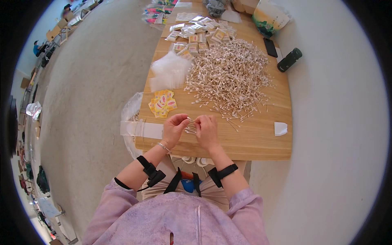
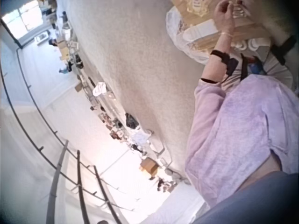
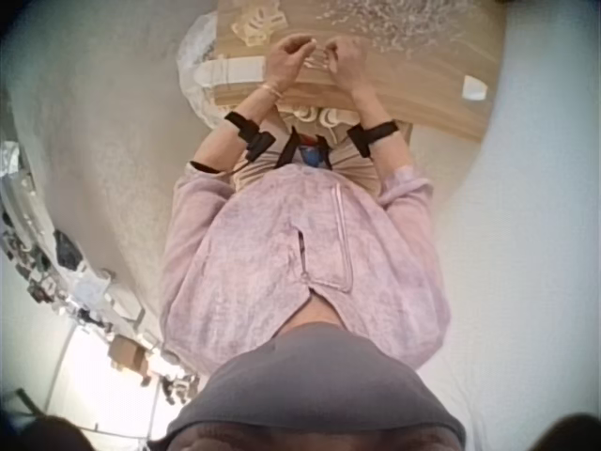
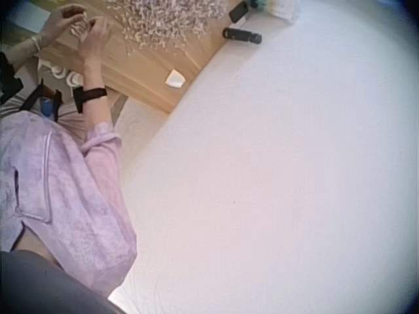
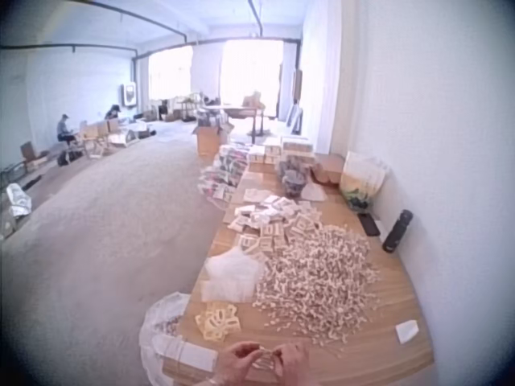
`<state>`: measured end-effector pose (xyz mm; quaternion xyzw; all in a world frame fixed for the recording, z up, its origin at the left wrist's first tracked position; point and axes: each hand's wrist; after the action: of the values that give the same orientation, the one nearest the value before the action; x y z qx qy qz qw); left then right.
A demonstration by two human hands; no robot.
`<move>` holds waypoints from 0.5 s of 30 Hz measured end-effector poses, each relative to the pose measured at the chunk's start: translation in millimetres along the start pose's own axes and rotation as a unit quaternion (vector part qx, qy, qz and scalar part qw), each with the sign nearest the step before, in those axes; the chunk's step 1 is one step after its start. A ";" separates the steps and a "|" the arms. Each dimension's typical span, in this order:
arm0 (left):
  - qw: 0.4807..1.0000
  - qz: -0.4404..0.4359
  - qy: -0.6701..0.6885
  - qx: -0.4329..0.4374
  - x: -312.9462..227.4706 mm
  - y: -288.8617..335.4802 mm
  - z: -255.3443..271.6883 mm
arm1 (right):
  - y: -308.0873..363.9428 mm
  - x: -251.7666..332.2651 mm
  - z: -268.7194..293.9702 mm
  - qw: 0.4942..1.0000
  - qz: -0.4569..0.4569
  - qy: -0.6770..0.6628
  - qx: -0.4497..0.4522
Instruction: Counting out small sticks or pins and placing them into a plastic bag with a label card.
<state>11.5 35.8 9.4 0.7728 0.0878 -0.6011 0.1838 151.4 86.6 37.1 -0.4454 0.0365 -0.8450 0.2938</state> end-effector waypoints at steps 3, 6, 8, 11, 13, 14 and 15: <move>1.000 0.006 0.025 0.006 -6.5 -0.4 -3.3 | -1.0 9.3 3.1 0.999 0.020 -0.024 -0.023; 0.999 0.007 0.045 0.016 -15.9 3.7 -7.0 | -0.4 15.4 5.9 0.998 0.024 -0.039 -0.035; 0.999 0.013 0.041 0.018 -22.1 7.6 -7.7 | 1.1 19.6 7.7 0.998 0.015 -0.048 -0.040; 0.999 0.014 0.044 0.023 -31.7 12.4 -10.9 | 3.6 25.6 11.4 0.997 0.001 -0.065 -0.037; 0.998 0.007 0.050 0.025 -34.3 14.0 -12.2 | 4.9 29.6 12.7 0.994 -0.019 -0.095 -0.045; 0.998 0.006 0.056 0.031 -34.9 14.6 -12.2 | 5.9 30.5 12.9 0.994 -0.018 -0.095 -0.046; 0.997 0.006 0.062 0.036 -35.5 15.1 -12.4 | 7.0 31.2 13.3 0.992 -0.032 -0.114 -0.047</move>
<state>18.8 29.8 48.8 0.8154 0.0727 -0.5536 0.1532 151.6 67.0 65.5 -0.5533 0.0284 -0.7949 0.2474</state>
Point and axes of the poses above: each hand's wrist, its own y-axis away from the middle knuckle, its own z-axis out of the back of the hand, x = y × z, and after that the axes turned 6 degrees about -y, right-handed
